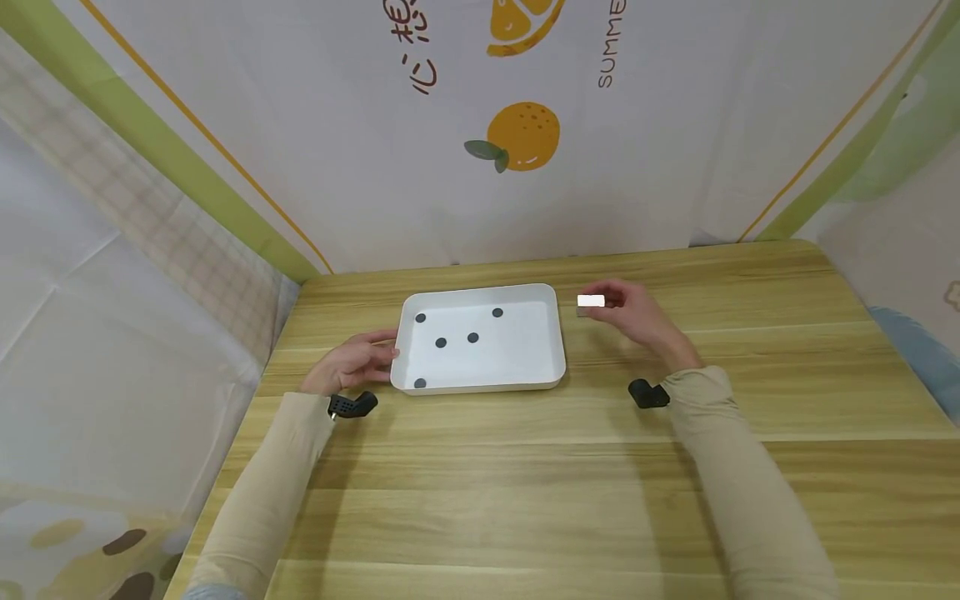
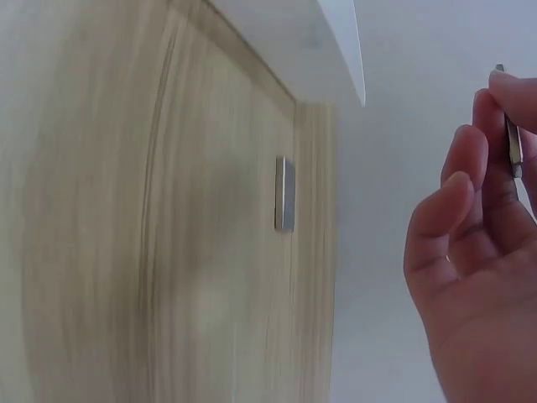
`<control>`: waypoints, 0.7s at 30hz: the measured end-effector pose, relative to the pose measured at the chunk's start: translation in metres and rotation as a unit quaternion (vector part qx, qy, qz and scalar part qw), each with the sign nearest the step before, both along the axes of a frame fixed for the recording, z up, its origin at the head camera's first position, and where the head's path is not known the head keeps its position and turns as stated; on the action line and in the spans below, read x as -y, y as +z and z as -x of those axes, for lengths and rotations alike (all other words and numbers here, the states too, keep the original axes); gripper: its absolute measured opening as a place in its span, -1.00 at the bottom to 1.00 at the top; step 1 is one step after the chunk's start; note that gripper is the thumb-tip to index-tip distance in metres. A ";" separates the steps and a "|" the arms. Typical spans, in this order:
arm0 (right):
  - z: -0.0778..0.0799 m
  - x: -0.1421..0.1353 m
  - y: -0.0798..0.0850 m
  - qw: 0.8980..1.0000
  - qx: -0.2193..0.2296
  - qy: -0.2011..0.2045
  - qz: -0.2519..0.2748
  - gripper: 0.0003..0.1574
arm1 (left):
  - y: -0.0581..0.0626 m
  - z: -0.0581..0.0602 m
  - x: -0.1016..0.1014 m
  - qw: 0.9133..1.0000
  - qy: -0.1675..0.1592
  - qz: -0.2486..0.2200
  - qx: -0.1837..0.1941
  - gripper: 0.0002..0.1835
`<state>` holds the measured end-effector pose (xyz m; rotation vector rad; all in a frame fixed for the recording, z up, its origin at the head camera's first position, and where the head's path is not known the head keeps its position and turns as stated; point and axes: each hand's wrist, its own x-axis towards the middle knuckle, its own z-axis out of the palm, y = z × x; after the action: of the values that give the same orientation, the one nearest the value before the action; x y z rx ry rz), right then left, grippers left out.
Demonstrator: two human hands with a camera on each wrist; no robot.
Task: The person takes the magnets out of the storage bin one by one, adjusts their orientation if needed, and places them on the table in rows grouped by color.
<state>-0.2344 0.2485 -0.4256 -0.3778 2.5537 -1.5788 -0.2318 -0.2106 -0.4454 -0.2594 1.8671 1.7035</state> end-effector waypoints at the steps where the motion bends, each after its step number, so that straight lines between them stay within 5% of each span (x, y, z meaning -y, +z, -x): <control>1: 0.000 -0.002 0.000 1.000 0.000 -0.002 0.000 -0.50 | 0.000 0.000 0.000 1.000 -0.001 0.000 0.000 -0.35; 14: 0.000 -0.036 -0.005 0.997 0.020 -0.048 -0.052 -0.41 | -0.002 0.003 -0.001 1.000 0.011 -0.011 0.008 -0.36; 21: 0.003 -0.053 -0.014 0.996 0.018 -0.039 -0.081 -0.40 | -0.001 0.002 -0.001 1.000 0.007 -0.008 0.005 -0.37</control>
<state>-0.2373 0.3011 -0.4399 -0.2339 2.6744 -1.3752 -0.2341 -0.2096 -0.4468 -0.2742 1.8475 1.7224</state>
